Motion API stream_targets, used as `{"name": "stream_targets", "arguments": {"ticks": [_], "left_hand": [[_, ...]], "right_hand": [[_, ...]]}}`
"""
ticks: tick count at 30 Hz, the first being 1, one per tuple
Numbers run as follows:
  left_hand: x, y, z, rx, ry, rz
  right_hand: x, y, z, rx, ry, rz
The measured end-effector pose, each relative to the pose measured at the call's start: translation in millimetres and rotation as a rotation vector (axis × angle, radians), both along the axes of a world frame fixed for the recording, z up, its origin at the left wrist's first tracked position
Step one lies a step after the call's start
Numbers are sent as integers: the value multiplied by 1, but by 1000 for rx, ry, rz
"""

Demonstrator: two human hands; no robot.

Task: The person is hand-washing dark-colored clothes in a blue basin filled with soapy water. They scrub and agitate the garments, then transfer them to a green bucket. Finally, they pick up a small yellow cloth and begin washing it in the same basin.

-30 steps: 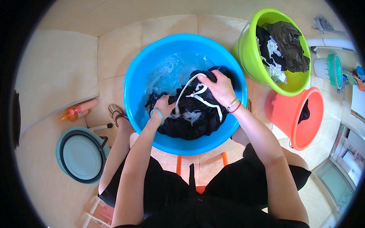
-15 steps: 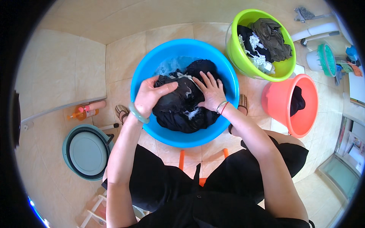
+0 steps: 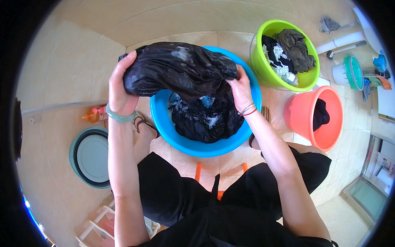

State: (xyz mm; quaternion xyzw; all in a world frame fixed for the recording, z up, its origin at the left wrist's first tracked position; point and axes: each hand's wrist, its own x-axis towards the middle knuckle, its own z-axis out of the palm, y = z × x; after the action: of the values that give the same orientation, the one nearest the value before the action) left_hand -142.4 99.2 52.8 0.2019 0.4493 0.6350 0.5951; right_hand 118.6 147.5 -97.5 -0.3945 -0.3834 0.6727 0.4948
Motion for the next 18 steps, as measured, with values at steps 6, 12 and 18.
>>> {"name": "stream_targets", "arguments": {"ticks": [6, 12, 18], "left_hand": [[-35, -25, -125, -332, 235, 195], [-41, -58, -251, -590, 1053, -52], [17, -64, -259, -639, 1418, -317]], "right_hand": [[-24, 25, 26, 300, -385, 137], [-57, 29, -36, 619, -757, 483], [-69, 33, -106, 667, -1088, 487]]}}
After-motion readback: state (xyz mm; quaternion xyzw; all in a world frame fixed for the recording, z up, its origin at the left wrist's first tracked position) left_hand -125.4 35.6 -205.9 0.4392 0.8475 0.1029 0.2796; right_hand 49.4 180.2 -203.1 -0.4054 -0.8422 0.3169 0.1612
